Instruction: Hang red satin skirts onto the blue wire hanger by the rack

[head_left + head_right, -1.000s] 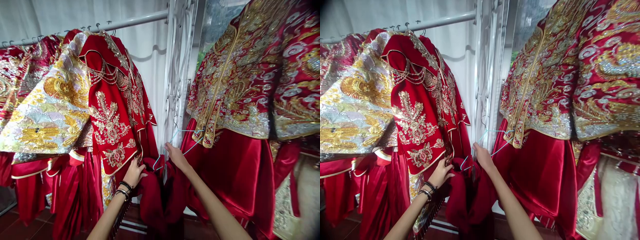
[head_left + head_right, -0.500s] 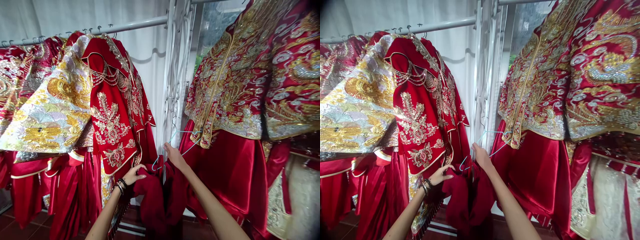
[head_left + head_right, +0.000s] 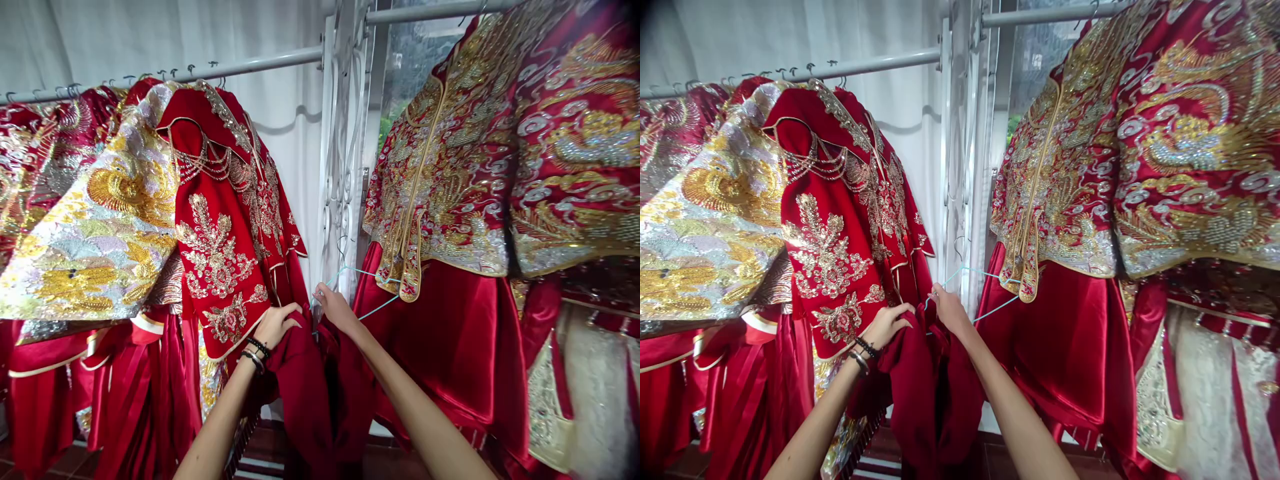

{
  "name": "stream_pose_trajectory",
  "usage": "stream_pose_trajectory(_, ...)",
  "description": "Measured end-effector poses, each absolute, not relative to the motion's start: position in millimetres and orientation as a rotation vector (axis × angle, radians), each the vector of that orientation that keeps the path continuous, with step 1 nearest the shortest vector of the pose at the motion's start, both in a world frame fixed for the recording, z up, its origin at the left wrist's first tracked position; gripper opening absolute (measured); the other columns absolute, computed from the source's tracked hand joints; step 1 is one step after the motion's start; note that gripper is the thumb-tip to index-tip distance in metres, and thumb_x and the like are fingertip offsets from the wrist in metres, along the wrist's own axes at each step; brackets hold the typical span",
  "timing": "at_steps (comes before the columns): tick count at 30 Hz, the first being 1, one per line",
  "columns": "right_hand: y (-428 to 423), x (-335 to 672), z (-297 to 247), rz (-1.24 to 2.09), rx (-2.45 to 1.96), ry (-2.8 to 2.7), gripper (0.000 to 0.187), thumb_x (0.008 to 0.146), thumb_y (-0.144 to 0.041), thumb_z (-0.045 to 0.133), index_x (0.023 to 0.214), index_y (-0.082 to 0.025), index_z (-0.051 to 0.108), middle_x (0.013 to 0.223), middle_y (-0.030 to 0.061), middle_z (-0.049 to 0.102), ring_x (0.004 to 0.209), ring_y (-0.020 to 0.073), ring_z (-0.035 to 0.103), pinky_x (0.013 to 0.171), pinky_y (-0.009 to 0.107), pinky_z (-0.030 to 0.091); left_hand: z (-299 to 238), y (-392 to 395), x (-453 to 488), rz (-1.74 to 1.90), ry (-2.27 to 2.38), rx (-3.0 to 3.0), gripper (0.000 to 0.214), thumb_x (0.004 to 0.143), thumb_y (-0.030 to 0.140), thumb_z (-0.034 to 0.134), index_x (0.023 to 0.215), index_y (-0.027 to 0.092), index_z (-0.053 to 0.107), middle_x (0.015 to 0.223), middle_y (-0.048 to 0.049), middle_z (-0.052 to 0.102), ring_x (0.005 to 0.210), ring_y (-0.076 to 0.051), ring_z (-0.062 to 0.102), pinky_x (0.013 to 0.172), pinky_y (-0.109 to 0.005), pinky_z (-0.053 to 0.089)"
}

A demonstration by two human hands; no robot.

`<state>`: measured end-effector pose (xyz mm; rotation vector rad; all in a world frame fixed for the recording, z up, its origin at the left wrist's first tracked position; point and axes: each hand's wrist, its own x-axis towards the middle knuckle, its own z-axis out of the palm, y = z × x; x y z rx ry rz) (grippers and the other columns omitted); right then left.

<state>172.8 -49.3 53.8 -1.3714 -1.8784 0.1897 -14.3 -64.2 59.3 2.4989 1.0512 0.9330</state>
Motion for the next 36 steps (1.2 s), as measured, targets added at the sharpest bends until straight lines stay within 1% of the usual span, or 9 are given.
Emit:
stream_pose_trajectory(7,-45.8,172.1,56.8,0.243,-1.325,-1.896,0.016,0.086,-0.033,0.031,0.083,-0.023,0.044,0.051,-0.0057,0.043,0.046,0.0126,0.041,0.051,0.022,0.029,94.3,-49.5,-15.0,0.855,1.014,2.677,0.016,0.075,0.019,0.05,0.085,0.025,0.061,0.071,0.0048,0.063,0.067,-0.012,0.058,0.066,-0.019,0.039)
stream_pose_trajectory(13,-43.5,174.7,52.7,0.256,-1.279,-1.906,0.013,0.085,-0.027,0.029,0.084,-0.023,0.042,0.057,-0.0036,0.047,0.053,0.0141,0.046,0.054,0.022,0.031,87.5,-44.8,3.1,0.924,0.927,2.557,0.014,0.07,0.02,0.057,0.083,0.023,0.062,0.076,0.0036,0.066,0.073,-0.013,0.059,0.072,-0.021,0.042)
stream_pose_trajectory(15,-44.4,177.7,49.4,0.257,-1.284,-1.9,0.013,0.084,-0.024,0.029,0.086,-0.023,0.042,0.06,-0.0029,0.048,0.055,0.0141,0.048,0.055,0.022,0.032,73.9,-42.4,14.7,0.953,0.941,2.468,0.028,0.063,0.022,0.065,0.09,0.024,0.06,0.079,0.0036,0.065,0.075,-0.014,0.059,0.074,-0.023,0.043)
stream_pose_trajectory(19,-47.0,187.0,41.2,0.262,-1.345,-1.862,0.015,0.085,-0.027,0.029,0.087,-0.023,0.043,0.058,-0.0034,0.046,0.053,0.0137,0.047,0.053,0.022,0.031,40.7,-36.6,31.4,1.023,0.888,2.09,0.068,0.046,0.019,0.075,0.108,0.023,0.049,0.081,0.0032,0.062,0.077,-0.013,0.058,0.074,-0.024,0.045)
stream_pose_trajectory(21,-47.9,191.0,38.2,0.273,-1.341,-1.856,0.016,0.086,-0.029,0.029,0.085,-0.023,0.044,0.056,-0.0038,0.045,0.051,0.013,0.045,0.052,0.021,0.031,28.8,-36.0,34.6,0.983,0.749,1.87,0.071,0.047,0.016,0.072,0.112,0.021,0.045,0.082,0.0013,0.063,0.072,-0.012,0.058,0.068,-0.024,0.046)
stream_pose_trajectory(24,-48.9,194.8,36.2,0.295,-1.307,-1.852,0.017,0.086,-0.03,0.029,0.084,-0.023,0.044,0.054,-0.0043,0.045,0.049,0.0122,0.044,0.051,0.021,0.031,20.7,-39.1,33.7,0.898,0.557,1.572,0.062,0.056,0.016,0.062,0.116,0.018,0.046,0.09,-0.0041,0.065,0.066,-0.011,0.059,0.06,-0.023,0.045)
stream_pose_trajectory(28,-49.7,197.6,36.0,0.31,-1.286,-1.848,0.016,0.086,-0.031,0.03,0.084,-0.023,0.043,0.053,-0.0046,0.044,0.049,0.0122,0.045,0.052,0.021,0.033,19.0,-41.1,29.2,0.853,0.472,1.4,0.057,0.058,0.019,0.064,0.114,0.015,0.055,0.104,-0.0094,0.064,0.084,-0.017,0.062,0.078,-0.028,0.046)
stream_pose_trajectory(31,-50.1,197.9,36.6,0.324,-1.293,-1.852,0.015,0.086,-0.03,0.03,0.084,-0.023,0.043,0.054,-0.0043,0.045,0.05,0.0124,0.045,0.053,0.022,0.034,17.4,-35.7,28.9,0.851,0.506,1.465,0.06,0.059,0.029,0.07,0.115,0.014,0.056,0.11,-0.0107,0.062,0.1,-0.021,0.057,0.091,-0.034,0.04)
stream_pose_trajectory(36,-50.0,194.6,38.4,0.33,-1.308,-1.849,0.014,0.085,-0.028,0.03,0.084,-0.023,0.043,0.056,-0.0036,0.047,0.054,0.013,0.049,0.055,0.022,0.035,17.5,-25.2,36.2,0.962,0.842,1.742,0.059,0.051,0.036,0.076,0.104,0.012,0.063,0.11,-0.0112,0.063,0.105,-0.025,0.055,0.096,-0.037,0.038)
